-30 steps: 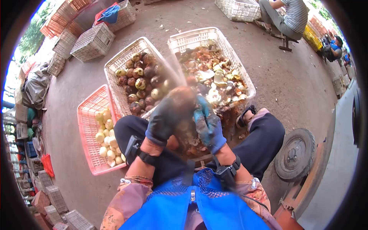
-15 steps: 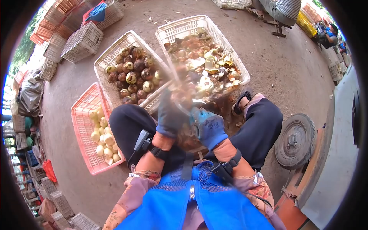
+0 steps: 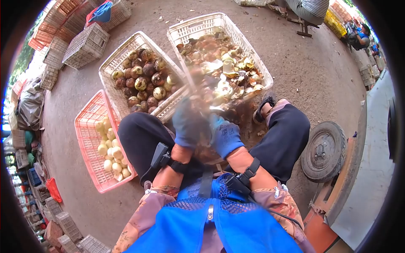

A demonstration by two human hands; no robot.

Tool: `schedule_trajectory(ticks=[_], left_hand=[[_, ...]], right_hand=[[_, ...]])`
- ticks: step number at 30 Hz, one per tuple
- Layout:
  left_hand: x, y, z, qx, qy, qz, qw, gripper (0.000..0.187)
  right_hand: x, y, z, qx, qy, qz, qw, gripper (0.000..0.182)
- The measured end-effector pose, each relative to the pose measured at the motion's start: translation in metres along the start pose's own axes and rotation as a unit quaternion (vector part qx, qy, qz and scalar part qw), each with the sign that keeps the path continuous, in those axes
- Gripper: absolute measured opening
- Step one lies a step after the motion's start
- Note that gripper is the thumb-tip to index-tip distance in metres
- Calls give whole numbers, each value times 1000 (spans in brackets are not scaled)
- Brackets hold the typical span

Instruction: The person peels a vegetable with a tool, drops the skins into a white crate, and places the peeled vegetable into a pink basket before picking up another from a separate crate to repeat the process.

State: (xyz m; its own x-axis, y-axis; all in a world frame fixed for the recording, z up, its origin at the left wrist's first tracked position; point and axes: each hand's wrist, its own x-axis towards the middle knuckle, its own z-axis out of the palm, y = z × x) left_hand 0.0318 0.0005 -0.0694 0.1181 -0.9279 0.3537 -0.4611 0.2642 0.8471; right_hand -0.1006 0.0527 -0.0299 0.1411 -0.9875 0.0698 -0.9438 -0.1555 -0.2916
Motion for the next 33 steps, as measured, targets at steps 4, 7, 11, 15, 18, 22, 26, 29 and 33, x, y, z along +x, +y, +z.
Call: schedule_trajectory(ticks=[4,7,11,15,18,22,26,29,33], left_hand=[[3,3,5,-117,-30,-158,980,14],[4,-4,4,-87,-34,-144,985,14],[1,-20,2,-176,-54,-167,969,19],[5,33,-9,93,-30,175,980,27],[-2,45,3,115,-31,171,978,48],[5,49,-11,-87,-132,-58,986,42],[13,57,-26,164,-195,102,962,48],[18,49,-17,172,-151,178,957,38],[21,36,-6,215,-136,277,927,33]], right_hand=[[4,6,10,59,8,-16,998,16],[5,3,1,91,5,-13,996,17],[1,8,-5,-22,-36,-19,999,23],[30,20,4,45,-83,96,991,33],[36,22,-3,82,-74,121,986,27],[30,41,-3,190,76,106,973,26],[33,58,-10,322,125,143,927,20],[23,58,-5,579,70,136,801,28],[19,48,15,590,90,23,802,44]])
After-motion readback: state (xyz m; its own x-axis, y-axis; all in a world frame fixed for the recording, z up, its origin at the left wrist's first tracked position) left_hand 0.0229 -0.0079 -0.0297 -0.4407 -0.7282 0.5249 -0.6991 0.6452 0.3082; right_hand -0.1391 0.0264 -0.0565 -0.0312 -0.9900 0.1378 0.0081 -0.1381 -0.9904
